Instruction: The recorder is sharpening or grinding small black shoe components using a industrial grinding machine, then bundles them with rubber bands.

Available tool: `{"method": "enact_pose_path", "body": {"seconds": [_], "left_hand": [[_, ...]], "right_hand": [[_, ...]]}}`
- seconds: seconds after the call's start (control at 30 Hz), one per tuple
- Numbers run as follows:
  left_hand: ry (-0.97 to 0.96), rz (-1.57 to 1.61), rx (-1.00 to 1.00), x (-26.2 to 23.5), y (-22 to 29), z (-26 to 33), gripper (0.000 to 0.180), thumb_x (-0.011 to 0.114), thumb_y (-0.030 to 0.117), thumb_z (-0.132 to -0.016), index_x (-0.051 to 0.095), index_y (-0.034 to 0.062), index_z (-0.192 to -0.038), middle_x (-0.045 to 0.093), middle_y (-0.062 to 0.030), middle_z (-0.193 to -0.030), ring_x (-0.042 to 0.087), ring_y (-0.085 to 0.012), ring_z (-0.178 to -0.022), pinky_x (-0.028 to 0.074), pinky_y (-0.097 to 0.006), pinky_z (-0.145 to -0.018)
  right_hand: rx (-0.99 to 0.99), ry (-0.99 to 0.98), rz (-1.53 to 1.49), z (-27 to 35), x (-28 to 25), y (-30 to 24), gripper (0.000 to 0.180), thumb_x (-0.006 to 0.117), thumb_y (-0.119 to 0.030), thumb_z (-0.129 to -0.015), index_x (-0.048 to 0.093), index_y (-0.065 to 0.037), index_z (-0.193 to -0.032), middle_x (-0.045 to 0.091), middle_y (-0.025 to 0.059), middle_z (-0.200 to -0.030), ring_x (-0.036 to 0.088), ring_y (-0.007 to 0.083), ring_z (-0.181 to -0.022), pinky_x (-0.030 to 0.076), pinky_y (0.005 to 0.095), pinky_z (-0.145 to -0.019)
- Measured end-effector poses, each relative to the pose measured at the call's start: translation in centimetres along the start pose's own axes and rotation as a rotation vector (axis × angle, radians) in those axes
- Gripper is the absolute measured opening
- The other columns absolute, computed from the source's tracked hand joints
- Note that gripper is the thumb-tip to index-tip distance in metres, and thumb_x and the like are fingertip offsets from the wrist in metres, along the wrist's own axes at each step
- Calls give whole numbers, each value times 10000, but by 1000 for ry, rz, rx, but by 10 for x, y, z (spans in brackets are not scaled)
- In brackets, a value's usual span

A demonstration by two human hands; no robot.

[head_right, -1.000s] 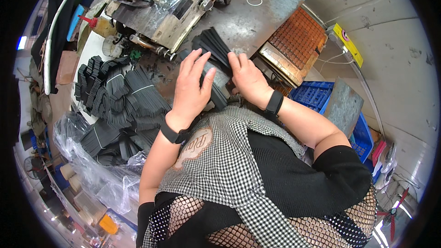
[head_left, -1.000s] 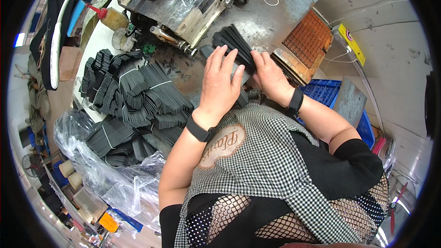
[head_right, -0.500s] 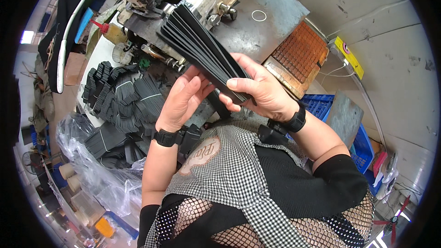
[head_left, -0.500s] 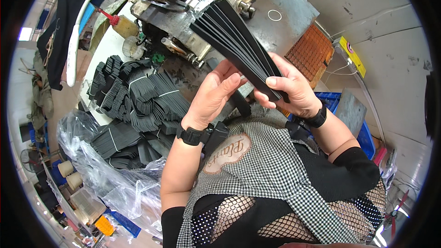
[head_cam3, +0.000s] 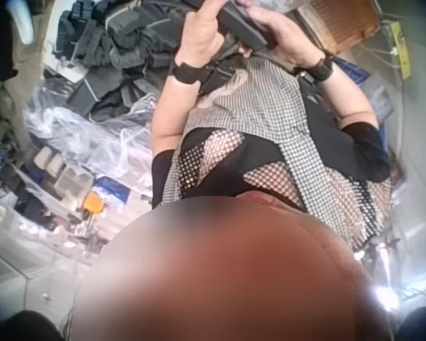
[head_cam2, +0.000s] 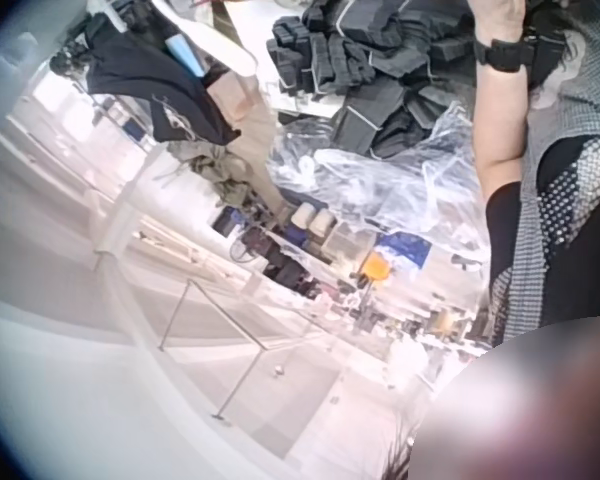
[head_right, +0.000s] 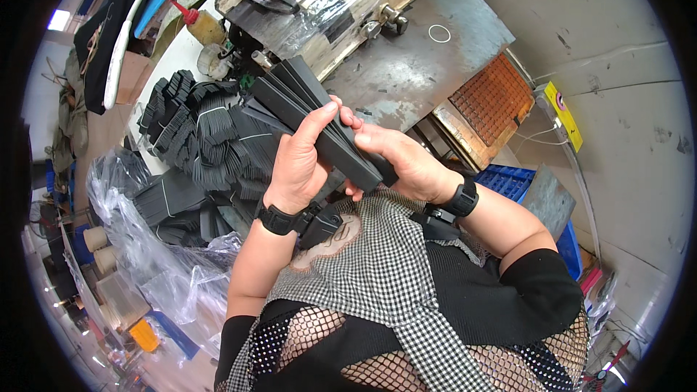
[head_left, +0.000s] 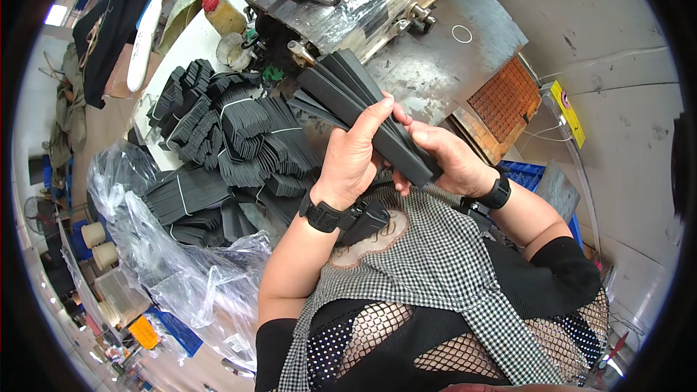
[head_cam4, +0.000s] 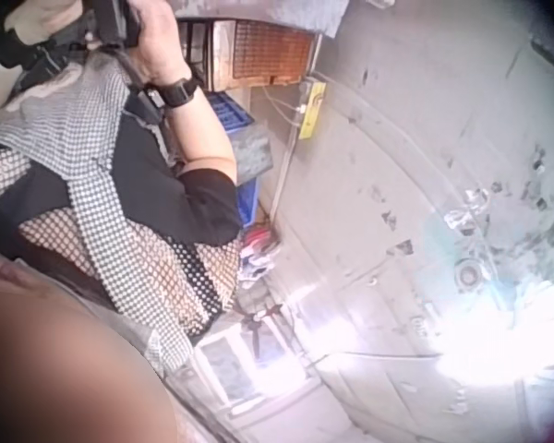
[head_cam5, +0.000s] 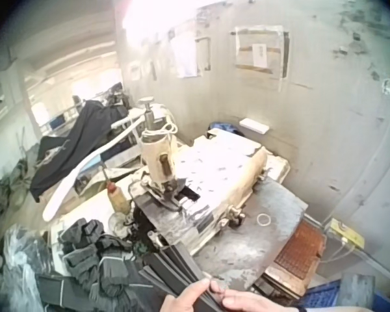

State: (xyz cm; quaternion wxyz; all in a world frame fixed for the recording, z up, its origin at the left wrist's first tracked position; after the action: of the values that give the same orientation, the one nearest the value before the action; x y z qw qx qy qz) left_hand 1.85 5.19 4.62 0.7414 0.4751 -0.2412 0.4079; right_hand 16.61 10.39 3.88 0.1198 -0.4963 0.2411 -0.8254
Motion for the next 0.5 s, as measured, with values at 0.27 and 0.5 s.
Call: {"method": "enact_pose_path", "body": {"seconds": [0.27, 0.5], "left_hand": [[162, -166, 138, -12, -7, 0, 149, 660, 161, -870, 636, 20, -915, 637, -55, -802, 611, -137, -736, 505, -279, -686], [63, -125, 135, -15, -8, -2, 224, 656, 150, -874, 604, 13, -1043, 629, -63, -864, 612, -152, -820, 511, -290, -745]], "right_hand": [[-109, 32, 701, -5, 5, 5, 635, 504, -385, -982, 296, -8, -1448, 558, 15, -997, 508, 40, -767, 463, 208, -634], [-135, 102, 662, -6, 4, 11, 591, 484, -403, -986, 367, 12, -1391, 569, 22, -934, 524, 50, -692, 472, 205, -570]]}}
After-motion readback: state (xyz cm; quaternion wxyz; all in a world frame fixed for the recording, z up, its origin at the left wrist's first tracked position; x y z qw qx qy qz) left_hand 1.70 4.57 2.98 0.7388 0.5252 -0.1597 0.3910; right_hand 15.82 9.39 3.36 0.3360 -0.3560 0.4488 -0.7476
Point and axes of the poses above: each hand's wrist, its own z-axis away from the middle knuckle, its own x-axis out of the palm, y = z × x, the point moved 2 cm from there along -z, towards the middle knuckle
